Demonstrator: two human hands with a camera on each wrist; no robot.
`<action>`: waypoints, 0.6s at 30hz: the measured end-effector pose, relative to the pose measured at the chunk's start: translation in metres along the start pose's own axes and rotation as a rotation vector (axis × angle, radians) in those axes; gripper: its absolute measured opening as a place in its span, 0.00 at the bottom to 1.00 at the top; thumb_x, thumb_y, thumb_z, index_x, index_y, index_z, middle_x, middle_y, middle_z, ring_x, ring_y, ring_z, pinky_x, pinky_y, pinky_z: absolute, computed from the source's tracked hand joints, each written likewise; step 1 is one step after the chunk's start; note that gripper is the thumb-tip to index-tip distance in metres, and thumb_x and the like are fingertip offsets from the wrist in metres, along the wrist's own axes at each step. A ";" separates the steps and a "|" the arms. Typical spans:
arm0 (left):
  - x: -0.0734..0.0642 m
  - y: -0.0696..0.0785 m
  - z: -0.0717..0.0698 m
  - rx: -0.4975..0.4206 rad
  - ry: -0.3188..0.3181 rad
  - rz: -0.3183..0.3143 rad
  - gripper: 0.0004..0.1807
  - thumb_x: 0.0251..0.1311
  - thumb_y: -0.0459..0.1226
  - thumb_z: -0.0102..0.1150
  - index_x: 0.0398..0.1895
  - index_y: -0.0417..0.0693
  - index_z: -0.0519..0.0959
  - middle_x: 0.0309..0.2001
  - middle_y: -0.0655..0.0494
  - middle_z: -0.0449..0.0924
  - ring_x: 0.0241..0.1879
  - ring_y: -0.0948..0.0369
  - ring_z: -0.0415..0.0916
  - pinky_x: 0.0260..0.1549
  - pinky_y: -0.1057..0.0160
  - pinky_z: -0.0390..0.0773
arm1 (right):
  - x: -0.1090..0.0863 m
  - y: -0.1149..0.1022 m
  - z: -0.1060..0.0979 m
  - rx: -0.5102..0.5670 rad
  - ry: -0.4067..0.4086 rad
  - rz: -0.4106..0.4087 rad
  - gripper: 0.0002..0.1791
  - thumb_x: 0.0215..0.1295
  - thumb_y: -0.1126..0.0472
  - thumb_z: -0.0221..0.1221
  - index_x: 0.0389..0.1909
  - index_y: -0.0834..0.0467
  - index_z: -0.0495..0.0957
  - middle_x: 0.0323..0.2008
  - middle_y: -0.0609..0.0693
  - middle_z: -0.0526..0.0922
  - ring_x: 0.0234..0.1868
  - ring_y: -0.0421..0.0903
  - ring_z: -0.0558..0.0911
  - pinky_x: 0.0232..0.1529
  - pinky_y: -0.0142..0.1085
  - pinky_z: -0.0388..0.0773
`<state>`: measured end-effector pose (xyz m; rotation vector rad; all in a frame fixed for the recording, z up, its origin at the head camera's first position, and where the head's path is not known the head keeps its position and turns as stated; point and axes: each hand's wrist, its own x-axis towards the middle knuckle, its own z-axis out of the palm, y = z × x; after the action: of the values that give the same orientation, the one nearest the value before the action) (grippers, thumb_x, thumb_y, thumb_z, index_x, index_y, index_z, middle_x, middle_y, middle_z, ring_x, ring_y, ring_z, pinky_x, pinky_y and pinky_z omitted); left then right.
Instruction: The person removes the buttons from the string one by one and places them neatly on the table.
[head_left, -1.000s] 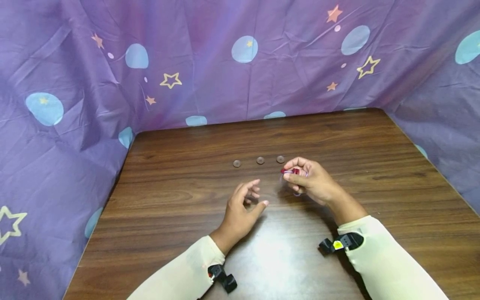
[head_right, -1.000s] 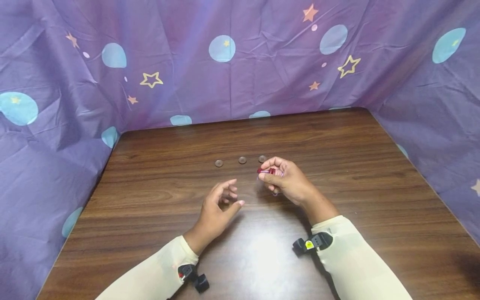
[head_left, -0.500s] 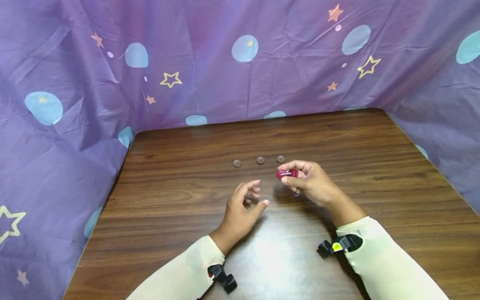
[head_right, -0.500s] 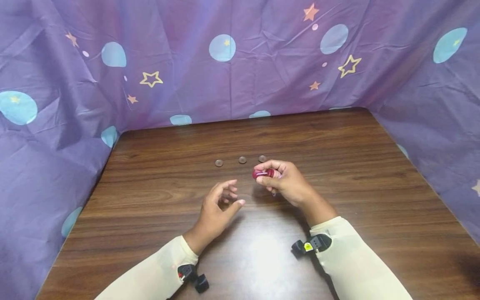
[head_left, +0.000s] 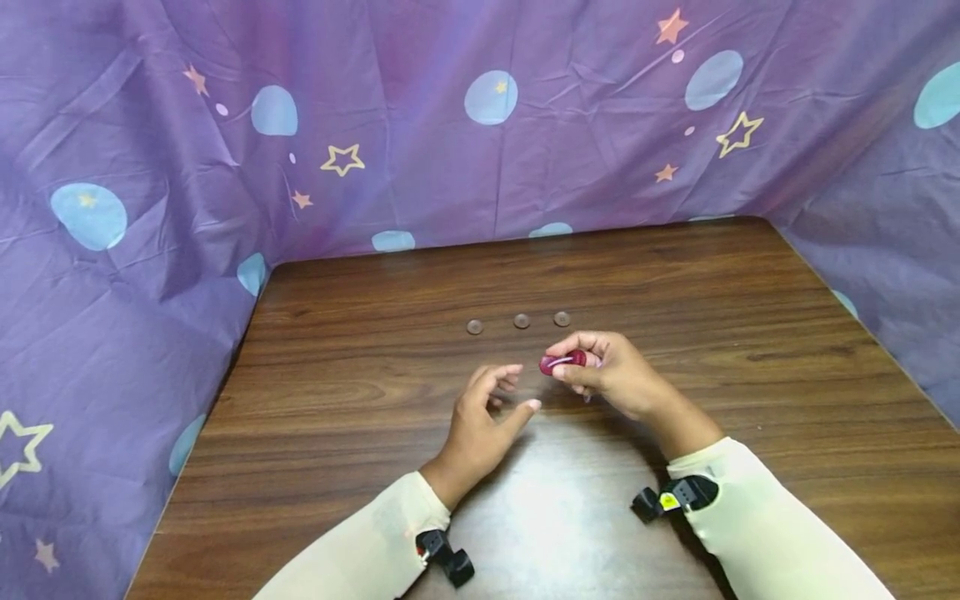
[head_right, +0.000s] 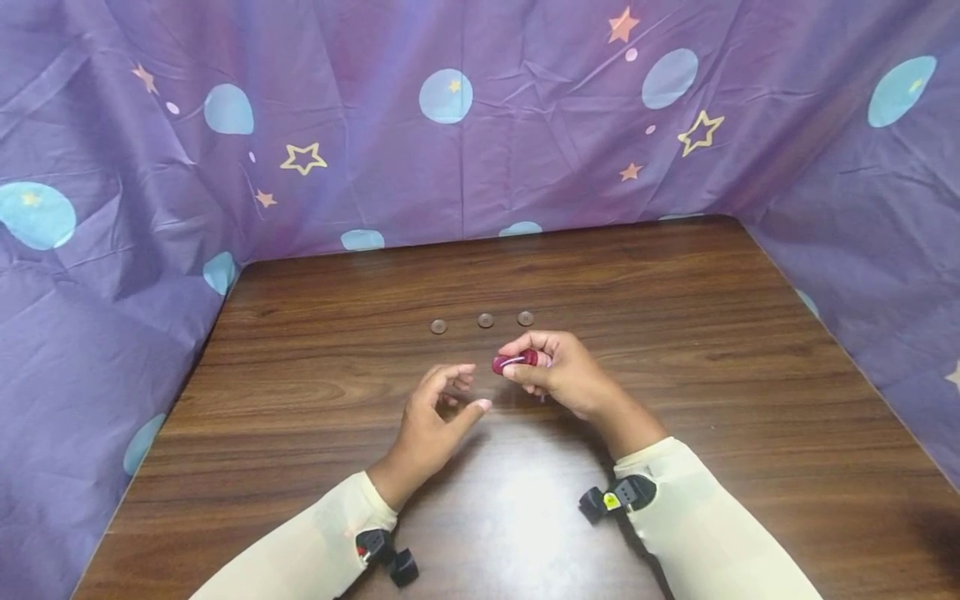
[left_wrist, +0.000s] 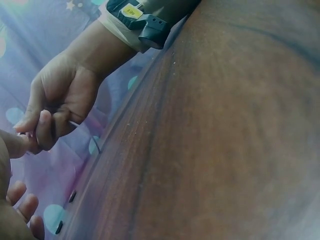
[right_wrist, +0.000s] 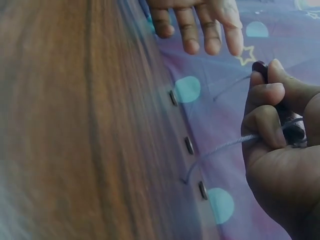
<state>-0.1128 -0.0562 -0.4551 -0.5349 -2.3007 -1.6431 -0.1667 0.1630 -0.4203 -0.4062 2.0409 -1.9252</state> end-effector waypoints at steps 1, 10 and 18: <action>0.000 0.000 0.000 0.002 -0.001 -0.001 0.26 0.54 0.39 0.72 0.57 0.52 0.77 0.49 0.44 0.79 0.48 0.52 0.78 0.42 0.49 0.80 | 0.000 0.001 0.001 -0.009 -0.006 0.003 0.17 0.59 0.69 0.65 0.49 0.67 0.78 0.29 0.50 0.86 0.21 0.37 0.77 0.20 0.30 0.75; -0.001 0.002 0.001 -0.010 0.036 0.015 0.25 0.53 0.39 0.74 0.54 0.44 0.79 0.46 0.44 0.80 0.47 0.51 0.79 0.39 0.50 0.80 | -0.001 0.006 0.011 -0.006 -0.070 -0.006 0.15 0.61 0.69 0.64 0.48 0.68 0.78 0.26 0.45 0.83 0.21 0.35 0.76 0.20 0.28 0.74; 0.000 -0.002 0.000 0.002 0.051 0.053 0.23 0.54 0.41 0.73 0.53 0.44 0.82 0.47 0.50 0.81 0.47 0.55 0.79 0.39 0.54 0.81 | -0.002 0.005 0.016 0.005 -0.082 -0.005 0.13 0.60 0.67 0.65 0.45 0.66 0.78 0.27 0.48 0.85 0.20 0.36 0.75 0.19 0.29 0.72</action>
<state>-0.1132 -0.0567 -0.4568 -0.5432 -2.2322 -1.6111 -0.1587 0.1498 -0.4260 -0.4816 1.9852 -1.8845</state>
